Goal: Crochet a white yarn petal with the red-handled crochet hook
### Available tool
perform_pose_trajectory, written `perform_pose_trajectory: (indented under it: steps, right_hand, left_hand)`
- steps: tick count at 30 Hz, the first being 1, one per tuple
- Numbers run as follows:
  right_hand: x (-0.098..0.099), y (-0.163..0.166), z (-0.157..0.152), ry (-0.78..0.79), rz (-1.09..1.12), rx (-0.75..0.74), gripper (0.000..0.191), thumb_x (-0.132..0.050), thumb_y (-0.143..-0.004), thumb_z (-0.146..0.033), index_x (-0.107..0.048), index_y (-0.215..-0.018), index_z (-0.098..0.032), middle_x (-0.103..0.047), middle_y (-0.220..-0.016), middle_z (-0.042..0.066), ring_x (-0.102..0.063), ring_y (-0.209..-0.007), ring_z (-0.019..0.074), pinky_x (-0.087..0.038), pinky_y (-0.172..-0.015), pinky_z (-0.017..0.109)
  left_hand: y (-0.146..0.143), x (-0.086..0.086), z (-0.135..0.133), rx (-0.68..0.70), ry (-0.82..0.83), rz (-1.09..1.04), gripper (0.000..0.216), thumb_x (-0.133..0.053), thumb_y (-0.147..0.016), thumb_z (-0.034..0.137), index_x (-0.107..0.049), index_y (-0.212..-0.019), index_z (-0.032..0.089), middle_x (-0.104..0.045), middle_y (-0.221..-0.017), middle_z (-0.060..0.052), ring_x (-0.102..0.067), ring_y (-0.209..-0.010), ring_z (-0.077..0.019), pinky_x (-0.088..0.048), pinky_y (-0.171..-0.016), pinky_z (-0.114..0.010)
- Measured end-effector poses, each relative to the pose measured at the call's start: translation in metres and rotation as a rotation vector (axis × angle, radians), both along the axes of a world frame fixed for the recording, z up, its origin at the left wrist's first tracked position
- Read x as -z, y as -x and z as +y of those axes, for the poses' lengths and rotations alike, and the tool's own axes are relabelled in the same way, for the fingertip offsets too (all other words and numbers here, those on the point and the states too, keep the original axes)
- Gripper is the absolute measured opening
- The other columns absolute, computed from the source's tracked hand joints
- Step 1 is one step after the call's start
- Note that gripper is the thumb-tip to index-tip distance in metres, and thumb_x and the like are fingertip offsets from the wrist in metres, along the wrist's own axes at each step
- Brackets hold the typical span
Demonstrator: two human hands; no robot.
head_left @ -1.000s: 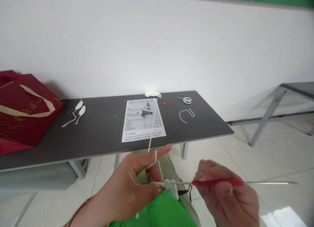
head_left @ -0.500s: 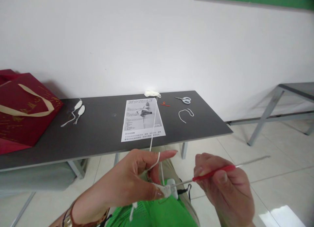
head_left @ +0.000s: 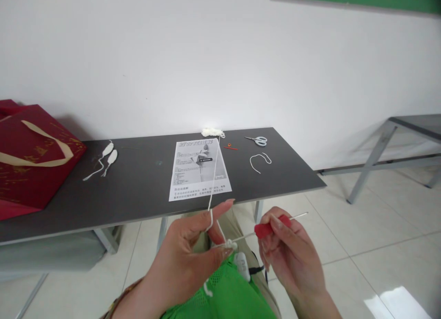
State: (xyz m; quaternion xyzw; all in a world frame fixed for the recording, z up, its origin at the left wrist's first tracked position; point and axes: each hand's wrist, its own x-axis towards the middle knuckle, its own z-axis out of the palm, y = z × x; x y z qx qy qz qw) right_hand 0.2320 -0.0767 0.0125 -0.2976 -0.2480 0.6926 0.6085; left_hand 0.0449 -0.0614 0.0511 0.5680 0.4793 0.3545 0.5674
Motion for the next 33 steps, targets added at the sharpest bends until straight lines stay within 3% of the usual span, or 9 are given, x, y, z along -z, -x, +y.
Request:
perform_pose_trajectory:
  steps: [2, 7, 11, 15, 19, 23, 26, 29, 33]
  right_hand:
    - [0.001, 0.002, 0.000, 0.001, -0.008, 0.013, 0.013, -0.066, -0.084, -0.026, -0.066, -0.078, -0.015, -0.068, -0.053, 0.000, -0.059, -0.035, 0.0091, -0.050, -0.034, 0.014]
    - [0.003, 0.007, 0.000, 0.011, -0.021, 0.040, 0.010, -0.066, -0.085, -0.025, -0.066, -0.081, -0.016, -0.070, -0.056, 0.001, -0.061, -0.037, 0.0094, -0.052, -0.036, 0.015]
    - [0.006, 0.010, -0.001, 0.000, -0.006, 0.045, 0.011, -0.066, -0.085, -0.025, -0.066, -0.079, -0.016, -0.069, -0.055, 0.000, -0.061, -0.038, 0.0092, -0.052, -0.037, 0.015]
    - [0.007, 0.013, -0.002, 0.028, 0.007, 0.052, 0.010, -0.067, -0.084, -0.025, -0.066, -0.079, -0.016, -0.069, -0.056, 0.000, -0.059, -0.038, 0.0091, -0.053, -0.037, 0.016]
    - [0.007, 0.013, -0.002, 0.053, 0.000, 0.061, 0.012, -0.071, -0.081, -0.026, -0.065, -0.079, -0.016, -0.070, -0.056, 0.001, -0.060, -0.038, 0.0092, -0.052, -0.037, 0.015]
    - [0.006, 0.015, -0.001, 0.046, 0.004, 0.071, 0.011, -0.070, -0.081, -0.025, -0.065, -0.079, -0.016, -0.071, -0.057, 0.002, -0.062, -0.041, 0.0098, -0.052, -0.040, 0.015]
    - [0.007, 0.018, -0.003, 0.014, -0.014, 0.083, 0.009, -0.069, -0.082, -0.024, -0.065, -0.080, -0.016, -0.070, -0.057, 0.002, -0.063, -0.043, 0.0106, -0.052, -0.042, 0.016]
    - [0.009, 0.020, -0.006, -0.058, -0.081, 0.109, 0.006, -0.067, -0.084, -0.023, -0.067, -0.082, -0.018, -0.070, -0.059, 0.001, -0.063, -0.046, 0.0109, -0.053, -0.046, 0.018]
    - [0.014, 0.022, -0.011, -0.206, -0.249, 0.203, 0.008, -0.063, -0.086, -0.022, -0.070, -0.088, -0.020, -0.070, -0.065, 0.002, -0.065, -0.054, 0.0121, -0.054, -0.052, 0.021]
  left_hand:
    - [-0.001, 0.003, -0.002, -0.018, -0.005, -0.019, 0.014, -0.070, -0.071, 0.015, -0.060, -0.063, 0.022, -0.067, -0.071, -0.001, -0.063, -0.099, -0.0276, -0.032, -0.104, -0.044]
    - [0.002, 0.001, -0.004, -0.074, -0.035, 0.015, 0.005, -0.067, -0.076, 0.019, -0.065, -0.075, 0.023, -0.065, -0.083, -0.003, -0.056, -0.109, -0.0262, -0.037, -0.100, -0.038]
    - [0.003, -0.002, -0.006, -0.086, -0.050, 0.027, 0.036, -0.068, -0.077, 0.024, -0.064, -0.113, 0.029, -0.065, -0.087, -0.001, -0.059, -0.101, -0.0226, -0.040, -0.098, -0.036]
    - [0.001, -0.001, -0.005, -0.139, -0.044, 0.001, 0.001, -0.068, -0.077, 0.023, -0.067, -0.076, 0.023, -0.070, -0.097, -0.006, -0.051, -0.121, -0.0274, -0.029, -0.108, -0.040]
    - [-0.005, 0.000, -0.004, -0.175, -0.068, -0.035, 0.017, -0.068, -0.073, 0.018, -0.059, -0.059, 0.022, -0.073, -0.100, -0.009, -0.042, -0.131, -0.0316, -0.024, -0.109, -0.044]
    - [-0.011, 0.006, -0.006, -0.225, -0.012, -0.064, 0.015, -0.073, -0.069, 0.020, -0.062, -0.059, 0.021, -0.072, -0.107, -0.010, -0.056, -0.112, -0.0325, -0.037, -0.097, -0.043]
    - [-0.013, 0.013, -0.004, -0.189, 0.055, -0.135, 0.007, -0.075, -0.071, 0.022, -0.071, -0.077, 0.021, -0.070, -0.086, -0.004, -0.061, -0.085, -0.0214, -0.043, -0.083, -0.033]
    - [-0.012, 0.019, -0.001, -0.122, 0.142, -0.218, 0.043, -0.077, -0.072, 0.022, -0.068, -0.114, 0.028, -0.058, -0.070, 0.004, -0.054, -0.071, -0.0132, -0.042, -0.073, -0.025]
    - [-0.012, 0.021, 0.000, -0.138, 0.233, -0.310, 0.054, -0.079, -0.069, 0.022, -0.065, -0.121, 0.028, -0.056, -0.071, 0.005, -0.053, -0.070, -0.0113, -0.040, -0.070, -0.022]
